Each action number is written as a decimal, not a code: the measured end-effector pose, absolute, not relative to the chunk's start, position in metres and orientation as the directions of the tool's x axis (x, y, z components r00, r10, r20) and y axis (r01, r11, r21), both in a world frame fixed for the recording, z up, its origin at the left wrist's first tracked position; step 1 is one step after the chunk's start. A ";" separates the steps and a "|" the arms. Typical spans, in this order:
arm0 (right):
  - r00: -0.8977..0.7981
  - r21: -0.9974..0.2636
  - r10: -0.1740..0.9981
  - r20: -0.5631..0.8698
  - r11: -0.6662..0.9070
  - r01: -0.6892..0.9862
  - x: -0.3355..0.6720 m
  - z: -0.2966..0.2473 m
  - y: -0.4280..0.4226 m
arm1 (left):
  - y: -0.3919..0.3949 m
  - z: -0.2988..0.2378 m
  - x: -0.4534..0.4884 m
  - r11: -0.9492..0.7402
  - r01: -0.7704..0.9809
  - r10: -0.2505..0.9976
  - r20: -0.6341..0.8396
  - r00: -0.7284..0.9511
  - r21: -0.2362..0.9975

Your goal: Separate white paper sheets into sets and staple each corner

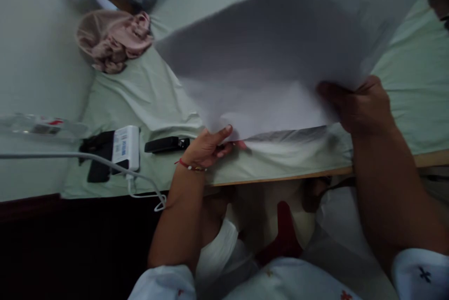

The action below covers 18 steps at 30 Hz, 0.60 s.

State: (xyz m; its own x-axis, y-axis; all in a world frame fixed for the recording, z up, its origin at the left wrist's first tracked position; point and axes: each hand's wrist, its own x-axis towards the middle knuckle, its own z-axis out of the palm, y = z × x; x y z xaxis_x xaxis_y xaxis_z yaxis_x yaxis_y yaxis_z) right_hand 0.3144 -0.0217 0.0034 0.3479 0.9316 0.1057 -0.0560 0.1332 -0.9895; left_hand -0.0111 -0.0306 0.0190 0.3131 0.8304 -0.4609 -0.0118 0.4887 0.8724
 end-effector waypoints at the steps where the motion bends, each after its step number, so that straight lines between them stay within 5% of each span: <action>1: 0.323 -0.987 0.939 0.121 0.147 -0.058 0.315 0.003 -0.021 | -0.031 0.019 -0.008 0.472 -0.002 0.839 -0.449 0.306 0.882; 10: 0.427 -0.998 0.903 -0.035 -0.005 -0.070 0.316 -0.006 -0.011 | -0.039 0.015 -0.004 0.334 0.072 0.914 -0.341 0.217 0.940; 18: 0.399 -0.993 0.914 0.078 0.037 0.111 0.318 -0.002 -0.013 | -0.044 0.011 0.003 0.358 -0.022 0.917 -0.347 0.195 0.934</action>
State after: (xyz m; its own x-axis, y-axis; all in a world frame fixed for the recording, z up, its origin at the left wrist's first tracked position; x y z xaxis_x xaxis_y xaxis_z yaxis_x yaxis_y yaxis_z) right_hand 0.3178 -0.0134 -0.0020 0.3987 0.9137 0.0782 0.1107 0.0367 -0.9932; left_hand 0.0026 -0.0441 0.0114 0.1951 0.9175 -0.3467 -0.0221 0.3575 0.9336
